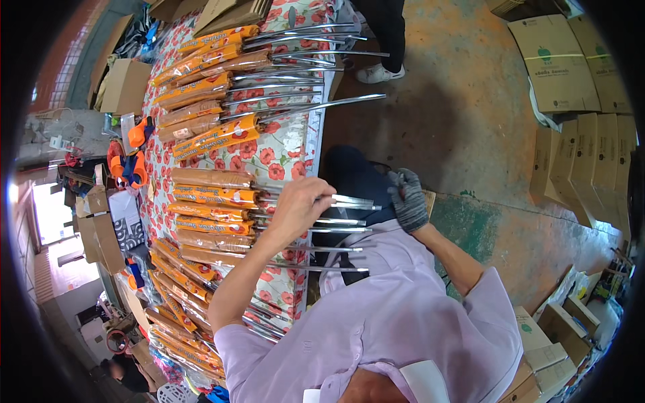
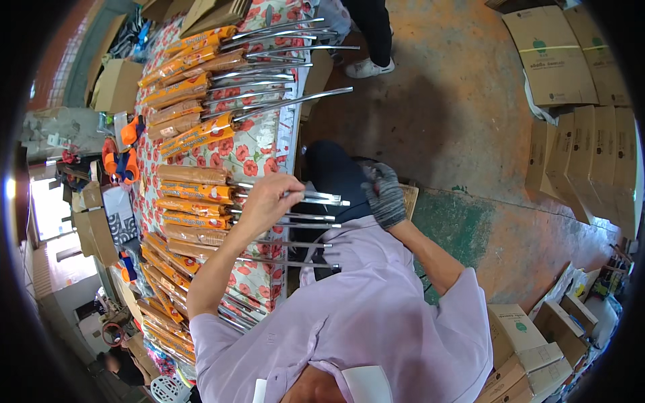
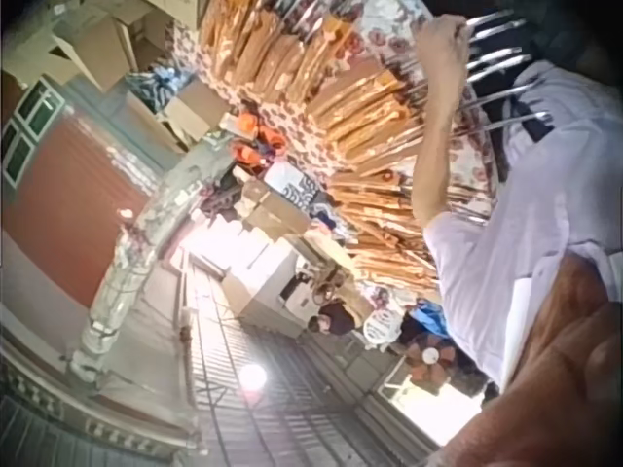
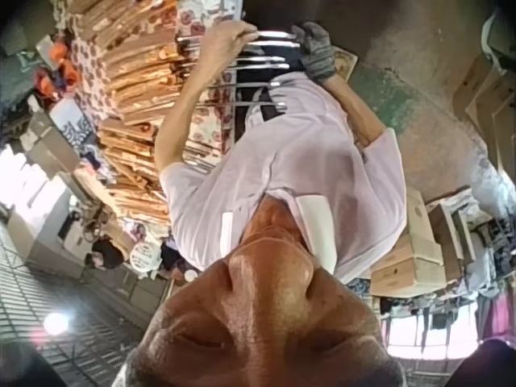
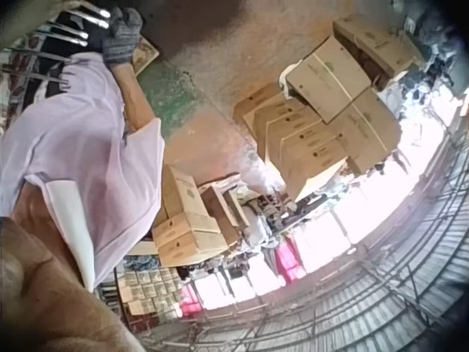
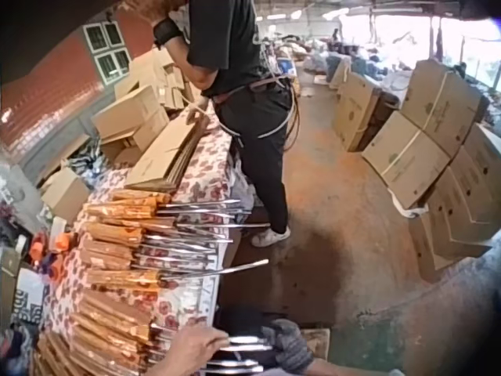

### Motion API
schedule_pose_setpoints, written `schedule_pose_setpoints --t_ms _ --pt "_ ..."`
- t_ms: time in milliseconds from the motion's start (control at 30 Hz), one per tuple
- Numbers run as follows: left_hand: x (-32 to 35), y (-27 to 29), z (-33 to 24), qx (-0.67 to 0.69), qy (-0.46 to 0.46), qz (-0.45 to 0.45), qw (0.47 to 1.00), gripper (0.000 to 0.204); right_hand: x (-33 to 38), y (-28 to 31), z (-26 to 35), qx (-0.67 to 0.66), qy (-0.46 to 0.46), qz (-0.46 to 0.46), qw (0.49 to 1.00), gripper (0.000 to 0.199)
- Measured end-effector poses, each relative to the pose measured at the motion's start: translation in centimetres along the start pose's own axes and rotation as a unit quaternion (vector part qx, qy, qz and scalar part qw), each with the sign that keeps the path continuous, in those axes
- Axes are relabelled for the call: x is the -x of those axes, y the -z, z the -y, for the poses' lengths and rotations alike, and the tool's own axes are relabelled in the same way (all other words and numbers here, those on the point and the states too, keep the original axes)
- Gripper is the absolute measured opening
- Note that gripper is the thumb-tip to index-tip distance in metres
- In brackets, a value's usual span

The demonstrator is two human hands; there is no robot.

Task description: Organizing and bundling metal skewers with wooden handles at a packaging station.

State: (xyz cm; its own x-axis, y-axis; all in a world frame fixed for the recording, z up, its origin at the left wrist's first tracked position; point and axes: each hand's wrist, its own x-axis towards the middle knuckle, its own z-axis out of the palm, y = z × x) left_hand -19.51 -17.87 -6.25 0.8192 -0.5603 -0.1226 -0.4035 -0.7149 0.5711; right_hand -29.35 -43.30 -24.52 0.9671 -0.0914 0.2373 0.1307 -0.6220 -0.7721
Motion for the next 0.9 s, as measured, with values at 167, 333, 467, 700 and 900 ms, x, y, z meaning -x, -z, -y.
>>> schedule_pose_setpoints --t_ms 167,333,467,700,900 --pt "-4.3 2.2 -1.2 -0.005 -0.05 -0.188 0.981 0.027 -1.1 -1.1 -2.2 -0.011 -0.114 -0.048 0.992 0.031" --pt "-12.9 0.2 3.1 -0.195 -0.175 -0.224 0.939 0.031 -5.3 -2.8 0.8 -0.072 -0.106 -0.089 0.988 0.032" --pt "-12.1 -1.3 3.0 -0.15 -0.151 -0.166 0.963 0.022 -6.6 -2.9 1.6 -0.124 -0.162 -0.087 0.975 0.032" --pt "-9.8 -1.4 1.5 -0.09 -0.181 -0.211 0.956 0.015 -6.3 -3.1 1.8 -0.088 -0.095 -0.064 0.99 0.033" --pt "-8.4 -1.5 1.8 -0.072 -0.177 -0.206 0.96 0.018 -6.5 -2.9 3.1 -0.056 -0.052 -0.024 0.997 0.036"
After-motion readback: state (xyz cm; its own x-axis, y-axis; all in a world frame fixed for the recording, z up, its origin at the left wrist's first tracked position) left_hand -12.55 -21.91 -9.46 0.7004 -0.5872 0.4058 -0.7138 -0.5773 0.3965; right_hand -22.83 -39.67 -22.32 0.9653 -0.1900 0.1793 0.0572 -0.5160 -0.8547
